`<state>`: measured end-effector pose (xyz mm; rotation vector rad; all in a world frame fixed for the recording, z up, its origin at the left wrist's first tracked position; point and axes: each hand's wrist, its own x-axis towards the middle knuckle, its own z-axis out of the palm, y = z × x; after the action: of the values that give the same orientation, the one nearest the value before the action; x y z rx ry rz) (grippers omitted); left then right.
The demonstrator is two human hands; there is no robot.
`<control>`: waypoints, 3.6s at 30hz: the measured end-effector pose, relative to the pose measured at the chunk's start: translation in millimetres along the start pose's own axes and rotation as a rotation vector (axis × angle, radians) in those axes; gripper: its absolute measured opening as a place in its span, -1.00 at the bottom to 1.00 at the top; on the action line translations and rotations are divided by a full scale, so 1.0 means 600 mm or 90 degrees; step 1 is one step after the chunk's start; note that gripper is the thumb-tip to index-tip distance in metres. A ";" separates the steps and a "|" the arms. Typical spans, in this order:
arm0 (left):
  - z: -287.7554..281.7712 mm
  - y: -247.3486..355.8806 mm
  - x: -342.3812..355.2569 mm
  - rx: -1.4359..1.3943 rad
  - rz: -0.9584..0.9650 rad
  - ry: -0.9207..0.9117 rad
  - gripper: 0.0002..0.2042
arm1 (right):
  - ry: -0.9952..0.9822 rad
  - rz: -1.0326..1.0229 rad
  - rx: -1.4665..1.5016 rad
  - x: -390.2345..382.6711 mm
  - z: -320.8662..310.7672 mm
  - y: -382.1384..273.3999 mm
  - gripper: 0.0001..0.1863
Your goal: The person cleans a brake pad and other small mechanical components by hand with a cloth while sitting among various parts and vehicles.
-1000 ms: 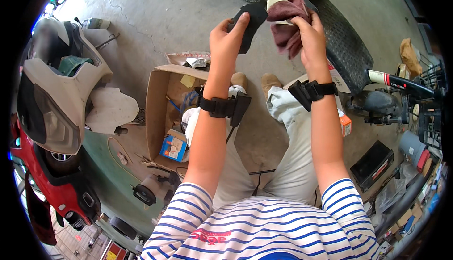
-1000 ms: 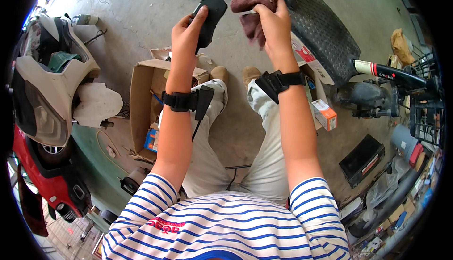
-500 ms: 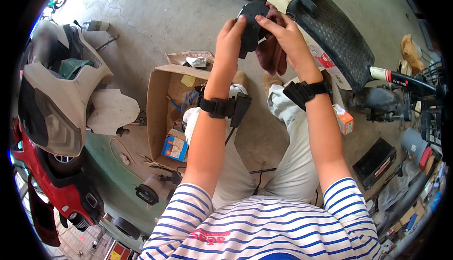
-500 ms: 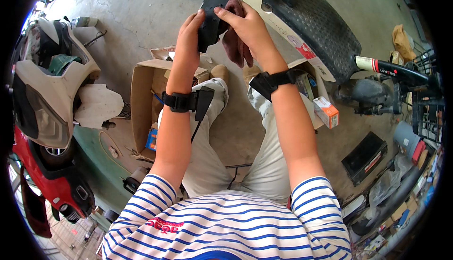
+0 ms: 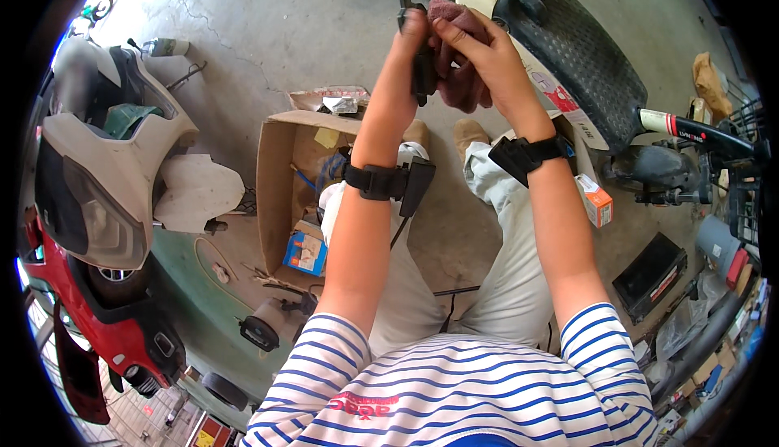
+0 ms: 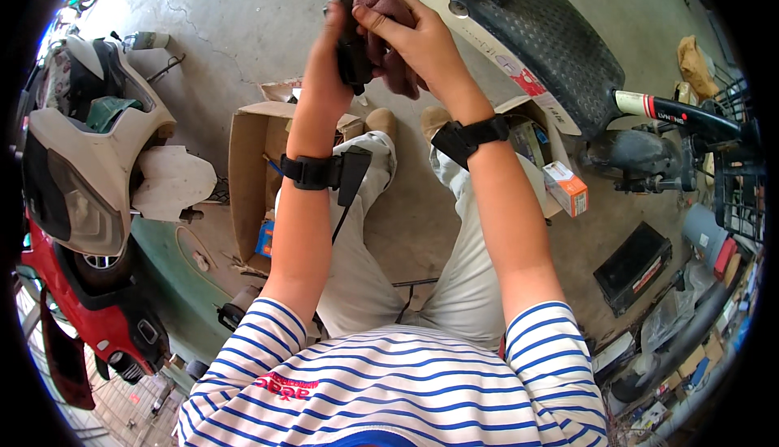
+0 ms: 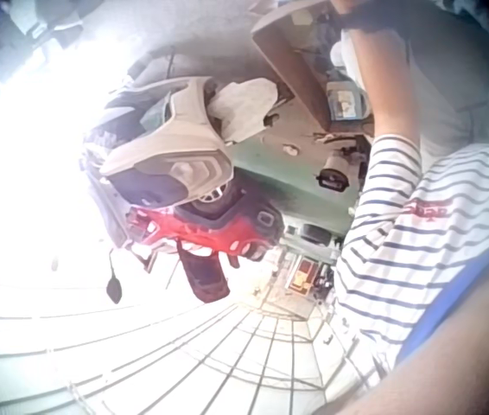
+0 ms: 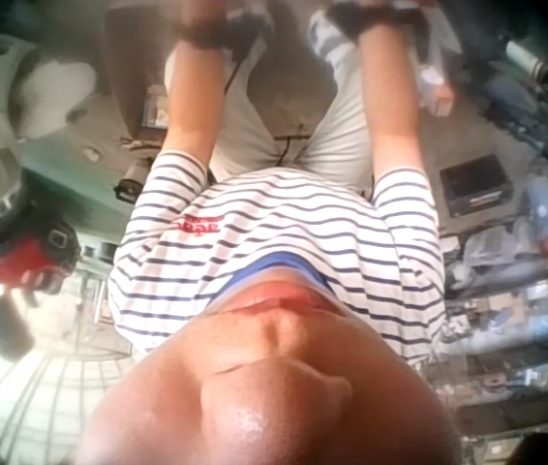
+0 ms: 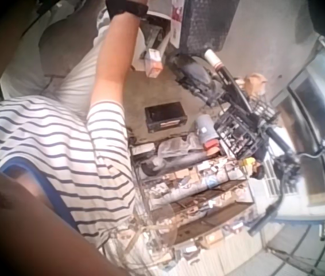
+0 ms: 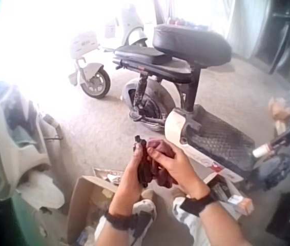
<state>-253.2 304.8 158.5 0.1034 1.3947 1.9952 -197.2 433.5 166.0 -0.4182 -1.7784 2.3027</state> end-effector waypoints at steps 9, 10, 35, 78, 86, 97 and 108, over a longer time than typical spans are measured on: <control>0.003 0.021 0.001 -0.374 -0.087 -0.053 -0.27 | 0.070 -0.148 -0.021 0.010 -0.018 -0.022 -0.56; 0.000 0.019 0.002 -0.375 -0.087 -0.053 -0.27 | 0.015 -0.139 -0.050 0.013 -0.027 -0.016 -0.63; -0.024 0.010 0.005 -0.336 -0.129 0.031 -0.33 | -0.139 -0.401 -0.567 -0.017 0.012 0.007 -0.68; 0.040 0.000 0.012 -0.235 -0.108 0.031 -0.57 | 0.203 -0.383 -0.558 0.016 0.011 0.014 -0.85; 0.030 -0.026 0.034 -0.216 -0.127 0.058 -0.62 | 0.217 -0.340 -0.634 0.017 0.013 0.022 -0.83; 0.028 -0.040 0.046 -0.280 -0.059 0.068 -0.63 | 0.180 -0.313 -0.515 0.022 0.025 0.037 -0.86; 0.039 -0.025 0.039 -0.157 -0.113 0.101 -0.59 | 0.230 -0.303 -0.500 0.031 0.009 0.030 -0.90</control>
<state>-253.6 339.7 148.5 -0.2850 1.1949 2.0406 -216.3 430.2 148.2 -0.4220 -2.2065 1.0837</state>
